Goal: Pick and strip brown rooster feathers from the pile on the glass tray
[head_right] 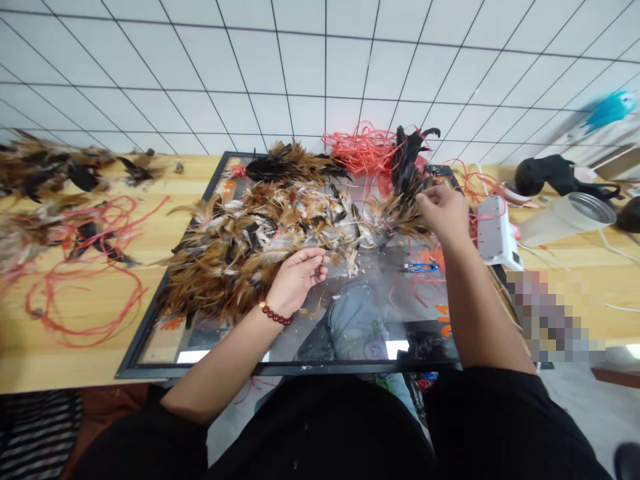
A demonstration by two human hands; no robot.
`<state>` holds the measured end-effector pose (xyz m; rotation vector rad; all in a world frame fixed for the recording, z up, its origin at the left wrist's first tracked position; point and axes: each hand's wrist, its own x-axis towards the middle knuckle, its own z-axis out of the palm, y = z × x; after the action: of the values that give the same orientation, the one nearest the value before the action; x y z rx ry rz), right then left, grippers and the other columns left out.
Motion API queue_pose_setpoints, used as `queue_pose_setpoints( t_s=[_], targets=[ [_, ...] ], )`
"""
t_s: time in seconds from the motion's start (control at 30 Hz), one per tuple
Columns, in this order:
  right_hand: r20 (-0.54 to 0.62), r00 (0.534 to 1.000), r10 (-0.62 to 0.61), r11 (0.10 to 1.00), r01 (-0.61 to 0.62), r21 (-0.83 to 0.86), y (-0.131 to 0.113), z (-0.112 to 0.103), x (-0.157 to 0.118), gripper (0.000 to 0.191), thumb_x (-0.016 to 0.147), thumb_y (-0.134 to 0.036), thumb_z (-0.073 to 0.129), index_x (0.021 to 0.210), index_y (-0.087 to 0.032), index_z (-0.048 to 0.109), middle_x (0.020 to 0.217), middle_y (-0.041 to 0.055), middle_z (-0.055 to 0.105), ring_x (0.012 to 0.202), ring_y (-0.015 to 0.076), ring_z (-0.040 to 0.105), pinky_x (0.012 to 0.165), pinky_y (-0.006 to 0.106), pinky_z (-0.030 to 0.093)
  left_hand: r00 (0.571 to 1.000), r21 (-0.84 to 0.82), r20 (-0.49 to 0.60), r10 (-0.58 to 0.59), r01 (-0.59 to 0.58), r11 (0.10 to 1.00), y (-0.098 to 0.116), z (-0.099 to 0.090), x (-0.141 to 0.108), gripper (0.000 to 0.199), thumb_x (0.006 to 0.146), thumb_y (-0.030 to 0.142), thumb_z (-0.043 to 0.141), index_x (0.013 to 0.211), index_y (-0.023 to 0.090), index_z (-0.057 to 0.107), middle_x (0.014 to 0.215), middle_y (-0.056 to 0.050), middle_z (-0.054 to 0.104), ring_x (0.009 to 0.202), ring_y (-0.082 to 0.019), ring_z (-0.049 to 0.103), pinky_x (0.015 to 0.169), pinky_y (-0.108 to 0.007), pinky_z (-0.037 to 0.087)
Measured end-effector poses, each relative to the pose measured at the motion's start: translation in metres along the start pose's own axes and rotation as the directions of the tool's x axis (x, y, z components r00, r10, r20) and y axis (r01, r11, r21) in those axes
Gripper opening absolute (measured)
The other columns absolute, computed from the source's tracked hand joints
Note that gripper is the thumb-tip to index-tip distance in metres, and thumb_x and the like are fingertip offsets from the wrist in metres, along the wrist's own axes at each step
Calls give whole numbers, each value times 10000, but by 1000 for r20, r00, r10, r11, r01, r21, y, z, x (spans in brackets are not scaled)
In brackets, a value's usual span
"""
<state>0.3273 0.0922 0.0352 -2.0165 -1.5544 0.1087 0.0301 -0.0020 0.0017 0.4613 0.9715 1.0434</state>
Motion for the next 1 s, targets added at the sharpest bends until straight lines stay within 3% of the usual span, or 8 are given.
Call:
queue_pose_setpoints(
  t_s=[0.1,0.17,0.23,0.37,0.47,0.63,0.8,1.0],
  targets=[
    [82,956,-280,945,290,-154,-11,18,-7,317,858,-218,503,1065,-182,740,1058,122,717,922,226,625,820,359,460,999,-5,-10,38,-38,999,0,0,0,110,740,96,676,845,117,653,735,-26,690,564,-79,599,576,-223,458],
    [241,848,-472,813,524,-254,-19,39,-2,407,866,-163,466,1184,-225,712,1263,127,648,1067,262,571,866,395,420,999,12,-20,50,-50,999,-2,0,2,117,730,101,687,841,114,651,728,-26,685,557,-79,593,571,-223,453],
    [354,770,-530,706,632,-318,-24,58,9,447,847,-165,511,1246,-274,681,1389,116,567,1173,297,490,885,425,375,998,35,-34,61,-60,998,-4,-2,4,120,725,101,689,838,113,649,726,-26,683,551,-78,589,568,-223,449],
    [371,792,-484,670,609,-425,-23,66,32,295,890,-249,482,1007,-204,748,1389,131,563,1222,316,414,934,461,307,995,50,-58,83,-80,996,-5,-6,10,118,731,98,670,842,118,636,729,-22,681,552,-73,583,569,-221,444],
    [206,829,-520,693,551,-465,-18,46,35,353,930,-288,416,1016,-173,739,1425,139,528,1269,330,381,986,494,259,992,40,-56,117,-115,993,-3,-7,11,139,728,112,678,858,127,632,744,-18,683,565,-72,583,575,-220,443],
    [122,860,-495,733,489,-473,-10,19,11,364,926,-272,411,1083,-172,724,1461,144,493,1308,349,378,1018,528,246,983,59,-70,172,-168,984,-5,-5,13,105,760,100,626,860,132,621,741,-8,677,553,-65,568,572,-217,433],
    [-42,921,-387,873,351,-339,-18,24,-27,365,921,-315,442,1142,-197,708,1373,137,570,1211,332,496,962,475,345,959,84,-130,252,-243,966,-7,-5,19,103,792,59,563,851,137,598,717,14,651,520,-50,537,546,-201,405],
    [268,804,-531,790,584,-187,-66,69,-47,370,938,-231,419,1128,-232,737,1125,118,686,1068,273,557,838,368,343,918,111,-136,372,-359,927,-7,-8,25,110,816,59,541,862,149,588,721,25,638,508,-45,516,531,-191,389]
  ],
)
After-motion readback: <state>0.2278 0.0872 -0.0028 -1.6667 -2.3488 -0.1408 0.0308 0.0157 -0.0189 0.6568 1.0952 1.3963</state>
